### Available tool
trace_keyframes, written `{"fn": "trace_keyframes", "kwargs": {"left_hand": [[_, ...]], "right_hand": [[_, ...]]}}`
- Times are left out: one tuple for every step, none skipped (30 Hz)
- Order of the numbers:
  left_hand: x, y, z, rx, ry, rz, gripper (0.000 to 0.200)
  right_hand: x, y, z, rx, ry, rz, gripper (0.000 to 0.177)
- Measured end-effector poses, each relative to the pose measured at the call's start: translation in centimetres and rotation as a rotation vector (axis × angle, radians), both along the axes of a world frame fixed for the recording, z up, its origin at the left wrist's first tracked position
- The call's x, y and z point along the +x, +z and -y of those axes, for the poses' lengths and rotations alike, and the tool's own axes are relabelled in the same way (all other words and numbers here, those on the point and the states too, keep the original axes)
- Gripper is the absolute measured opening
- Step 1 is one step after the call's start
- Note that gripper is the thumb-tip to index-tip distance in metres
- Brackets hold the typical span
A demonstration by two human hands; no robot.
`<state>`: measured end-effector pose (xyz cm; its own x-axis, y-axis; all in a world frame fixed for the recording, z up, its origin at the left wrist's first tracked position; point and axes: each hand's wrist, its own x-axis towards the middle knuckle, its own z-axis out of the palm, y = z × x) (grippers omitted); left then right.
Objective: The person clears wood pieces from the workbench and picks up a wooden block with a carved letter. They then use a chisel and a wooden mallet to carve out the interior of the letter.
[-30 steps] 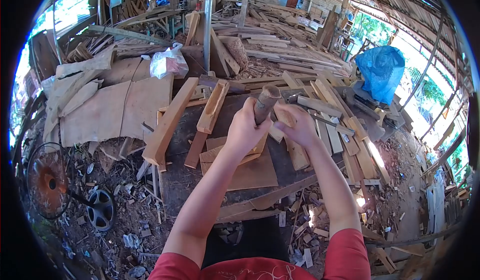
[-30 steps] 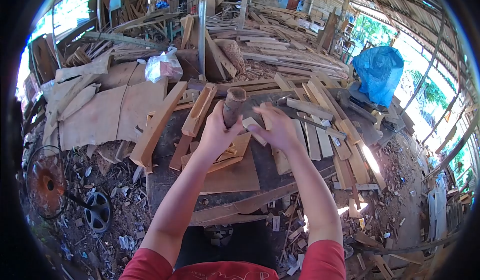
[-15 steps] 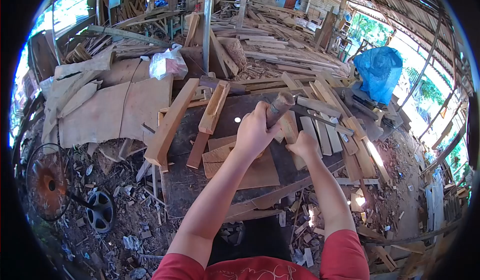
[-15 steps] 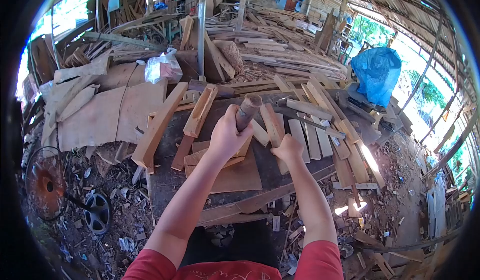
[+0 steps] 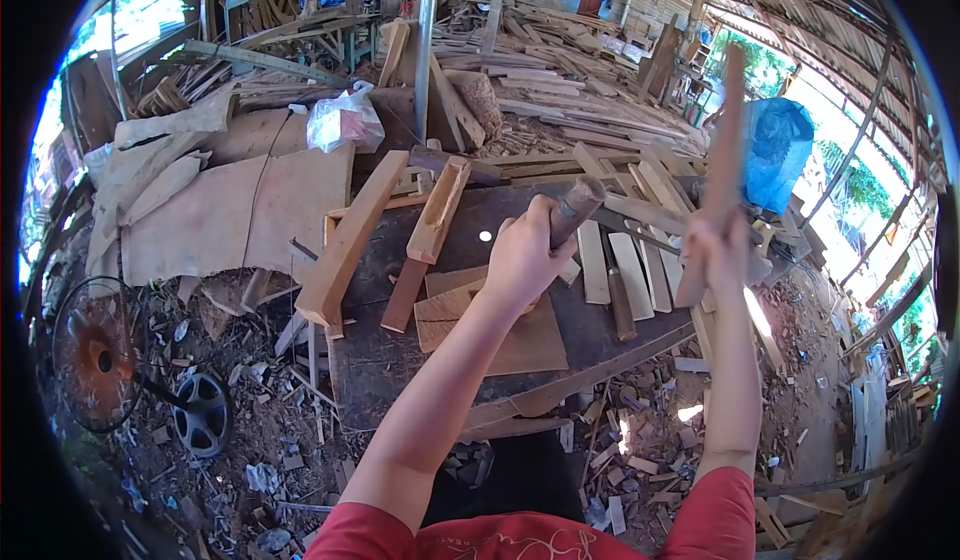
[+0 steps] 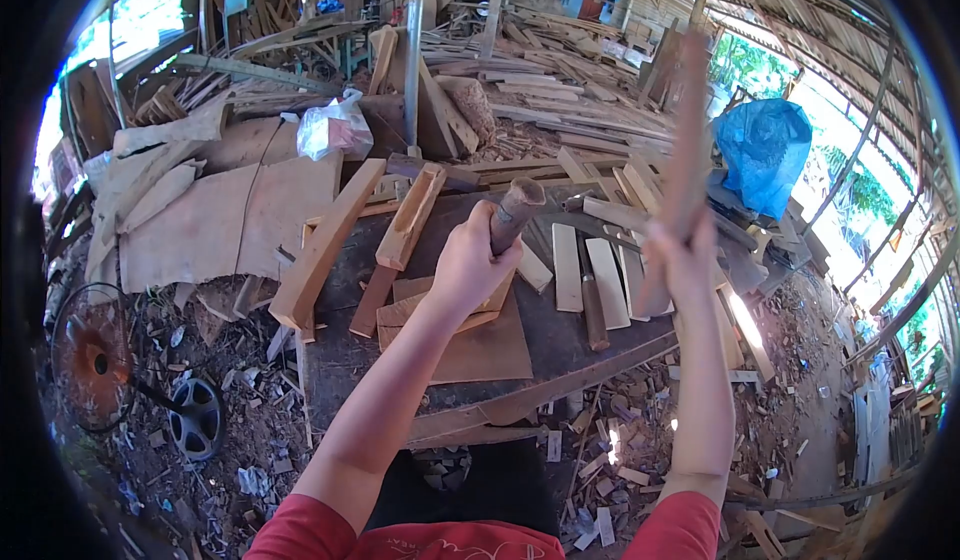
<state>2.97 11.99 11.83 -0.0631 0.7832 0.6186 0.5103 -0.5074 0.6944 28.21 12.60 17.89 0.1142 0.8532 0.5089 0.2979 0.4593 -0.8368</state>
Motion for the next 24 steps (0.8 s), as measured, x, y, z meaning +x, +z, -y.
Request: {"fn": "trace_keyframes", "kwargs": {"left_hand": [[0.0,-0.1,-0.2,-0.003,0.0,0.001,0.029],[0.0,-0.2,-0.3,0.023,0.014,0.001,0.029],[0.1,-0.4,-0.4,0.048,0.025,0.002,0.029],[0.3,-0.5,-0.2,0.044,0.023,0.004,0.029],[0.3,-0.4,-0.1,0.04,0.012,0.001,0.028],[0.2,-0.4,0.0,0.037,0.0,-0.005,0.028],[0.1,-0.4,-0.1,0.039,-0.006,-0.012,0.028],[0.1,-0.6,-0.2,0.044,-0.009,-0.003,0.028],[0.1,-0.8,-0.2,0.047,-0.012,0.011,0.027],[0.1,-0.8,-0.3,0.051,-0.015,0.016,0.027],[0.0,-0.8,-0.3,0.046,-0.021,0.022,0.027],[-0.1,-0.8,-0.3,0.039,-0.025,0.027,0.027],[-0.2,-0.7,-0.3,0.04,-0.019,0.026,0.027],[-0.2,-0.7,-0.2,0.036,-0.014,0.022,0.027],[-0.2,-0.6,-0.1,0.033,-0.011,0.019,0.028],[-0.3,-0.5,-0.1,0.037,-0.008,0.017,0.028],[-0.5,-0.5,0.0,0.008,-0.028,0.067,0.028],[-0.5,-0.5,0.1,-0.022,-0.049,0.116,0.028],[-0.6,-0.5,0.1,-0.023,-0.051,0.114,0.028],[-0.7,-0.6,0.1,-0.006,-0.051,0.104,0.028],[-0.8,-0.6,0.0,0.012,-0.051,0.097,0.027],[-0.8,-0.7,0.0,0.011,-0.048,0.101,0.027],[-0.7,-0.7,0.0,0.021,-0.051,0.093,0.027],[-0.7,-0.8,0.0,0.031,-0.057,0.08,0.027]], "right_hand": [[0.2,0.7,0.7,-0.003,0.0,0.001,0.066],[0.4,1.1,1.4,0.019,0.179,-0.09,0.069],[0.5,1.5,2.2,0.04,0.355,-0.181,0.071],[0.2,2.0,3.1,0.035,0.352,-0.18,0.071],[-0.5,2.6,4.1,0.049,0.253,0.444,0.07],[-0.9,3.2,4.9,0.062,0.13,1.061,0.069],[-0.3,4.1,5.2,0.216,0.088,1.171,0.066],[0.2,4.7,5.2,0.212,0.081,1.167,0.066],[0.5,5.3,5.3,0.088,0.099,0.87,0.065],[0.7,5.8,5.4,-0.026,0.114,0.574,0.064],[0.2,6.0,5.7,-0.132,0.158,0.163,0.063],[0.1,5.8,5.3,-0.131,0.162,0.169,0.063],[0.0,5.1,4.5,-0.088,0.191,0.03,0.063],[-0.5,4.7,4.3,-0.047,0.217,-0.114,0.063],[-1.6,3.7,5.1,0.095,-0.162,0.347,0.065],[-2.0,4.0,5.3,0.098,-0.16,0.345,0.065],[-2.4,4.8,5.8,0.109,-0.044,0.749,0.065],[-2.5,5.7,6.3,0.115,0.076,1.148,0.066],[-2.3,7.3,6.3,-0.101,0.085,1.081,0.065],[-1.3,6.8,5.8,-0.103,0.086,1.079,0.065],[-0.1,5.9,4.9,0.04,-0.011,0.755,0.065],[0.5,5.4,4.3,0.175,-0.1,0.43,0.064],[-1.0,6.0,5.2,0.041,-0.055,0.005,0.064],[-1.4,5.0,4.9,0.039,-0.054,0.003,0.064]]}}
